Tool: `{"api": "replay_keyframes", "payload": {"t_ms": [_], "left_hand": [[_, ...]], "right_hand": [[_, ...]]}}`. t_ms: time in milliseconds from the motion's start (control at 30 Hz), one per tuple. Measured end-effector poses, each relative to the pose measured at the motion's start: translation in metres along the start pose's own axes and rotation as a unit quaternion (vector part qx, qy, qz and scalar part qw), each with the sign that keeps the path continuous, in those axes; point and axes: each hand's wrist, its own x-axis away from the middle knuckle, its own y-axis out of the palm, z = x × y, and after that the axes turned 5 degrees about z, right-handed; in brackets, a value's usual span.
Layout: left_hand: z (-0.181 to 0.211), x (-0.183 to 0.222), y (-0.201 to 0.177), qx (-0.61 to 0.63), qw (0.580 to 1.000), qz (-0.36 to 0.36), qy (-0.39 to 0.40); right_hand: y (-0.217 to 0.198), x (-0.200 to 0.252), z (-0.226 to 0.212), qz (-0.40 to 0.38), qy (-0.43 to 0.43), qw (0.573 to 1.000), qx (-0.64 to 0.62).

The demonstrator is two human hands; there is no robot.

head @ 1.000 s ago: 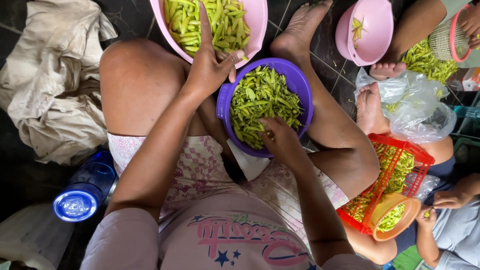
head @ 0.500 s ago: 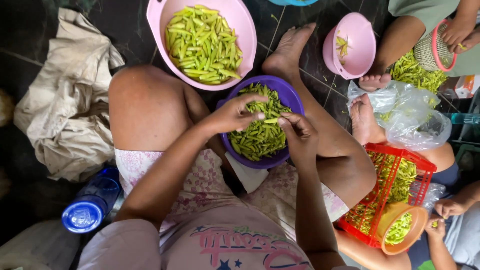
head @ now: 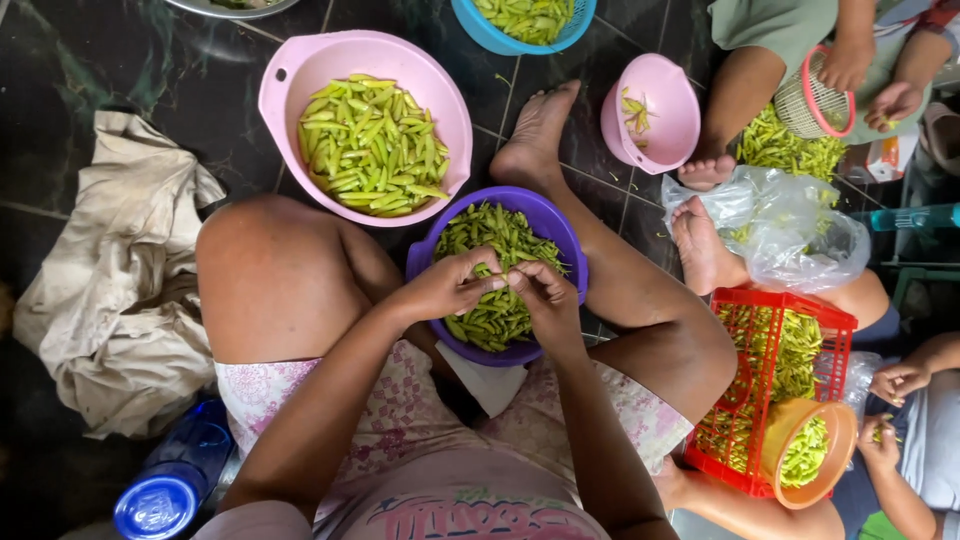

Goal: The person is sitting on the floor, picking up green beans from one container, snapping off the ends, and placing the cleaned beans into a separate bowl.

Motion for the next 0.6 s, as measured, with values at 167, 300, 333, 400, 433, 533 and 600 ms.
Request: {"api": "replay_keyframes", "payload": {"t_ms": [167, 300, 333, 400, 433, 533, 600], "left_hand": [[-0.004, 0.000, -0.001, -0.022, 0.999, -0.024, -0.014], [-0.002, 0.001, -0.002, -0.023, 0.999, 0.007, -0.032], [-0.005, 0.002, -0.003, -0.020, 0.999, 0.005, -0.039], [-0.010, 0.000, -0.007, 0.031, 0.992, 0.120, 0.002], [-0.014, 0.001, -0.010, 0.033, 0.992, 0.121, 0.001], [-0.020, 0.002, -0.018, 0.037, 0.983, 0.181, 0.010], [-0.017, 0.005, -0.021, 0.022, 0.976, 0.215, 0.015]], "right_hand": [[-0.002, 0.011, -0.004, -0.021, 0.058, 0.993, -0.097], [-0.024, 0.010, -0.003, -0.009, 0.116, 0.978, -0.171], [-0.033, 0.008, -0.004, -0.008, 0.124, 0.977, -0.172], [-0.049, -0.003, -0.007, 0.040, 0.044, 0.998, 0.007], [-0.055, -0.002, -0.010, 0.040, 0.045, 0.998, 0.008], [-0.068, 0.002, -0.010, 0.032, -0.058, 0.947, 0.313], [-0.072, 0.008, 0.005, 0.017, -0.072, 0.940, 0.333]]}}
